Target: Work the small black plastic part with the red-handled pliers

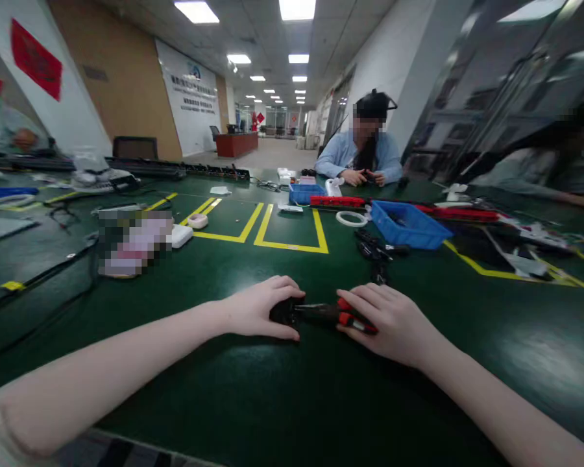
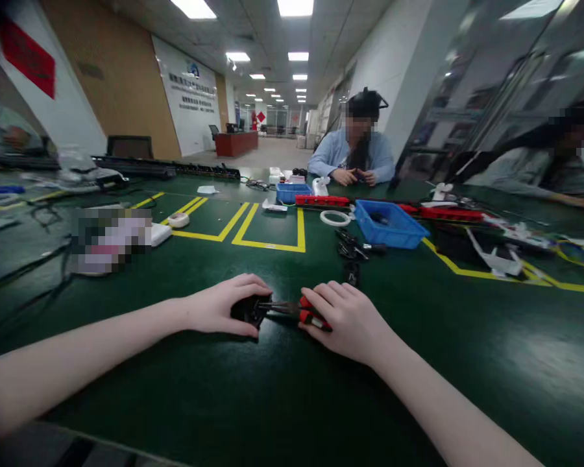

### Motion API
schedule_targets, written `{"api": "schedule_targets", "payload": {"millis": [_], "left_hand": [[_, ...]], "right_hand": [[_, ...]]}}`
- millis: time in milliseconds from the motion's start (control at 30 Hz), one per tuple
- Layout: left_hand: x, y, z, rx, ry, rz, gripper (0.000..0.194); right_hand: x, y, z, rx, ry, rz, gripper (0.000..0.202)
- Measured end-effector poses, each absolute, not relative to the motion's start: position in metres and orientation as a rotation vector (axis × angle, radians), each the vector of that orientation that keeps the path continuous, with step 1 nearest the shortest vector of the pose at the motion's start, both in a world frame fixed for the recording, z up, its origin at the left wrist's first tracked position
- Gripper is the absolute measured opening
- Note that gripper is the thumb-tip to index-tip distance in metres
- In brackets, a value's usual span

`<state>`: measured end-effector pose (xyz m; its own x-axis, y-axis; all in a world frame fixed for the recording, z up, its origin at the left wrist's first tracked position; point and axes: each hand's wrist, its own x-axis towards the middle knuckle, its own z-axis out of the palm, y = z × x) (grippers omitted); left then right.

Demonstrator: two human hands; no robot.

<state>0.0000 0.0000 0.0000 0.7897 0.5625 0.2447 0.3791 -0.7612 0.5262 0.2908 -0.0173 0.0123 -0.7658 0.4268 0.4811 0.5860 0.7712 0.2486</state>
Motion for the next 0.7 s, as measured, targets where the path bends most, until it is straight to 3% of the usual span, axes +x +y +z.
{"api": "schedule_targets", "payload": {"millis": [333,700], "left_hand": [[0.0001,-0.0031,0.0054,2.531,0.706,0.559,0.053],[-0.001,-0.0012,0.0023,2.525,0.64,0.621,0.049]], "right_hand": [[0.294,-0.0124,0.011,-0.822,-2.593,-0.436,0.037],[0.2965,-0.0089,0.0076,-0.825,-2.58,-0.348,0.037]]}}
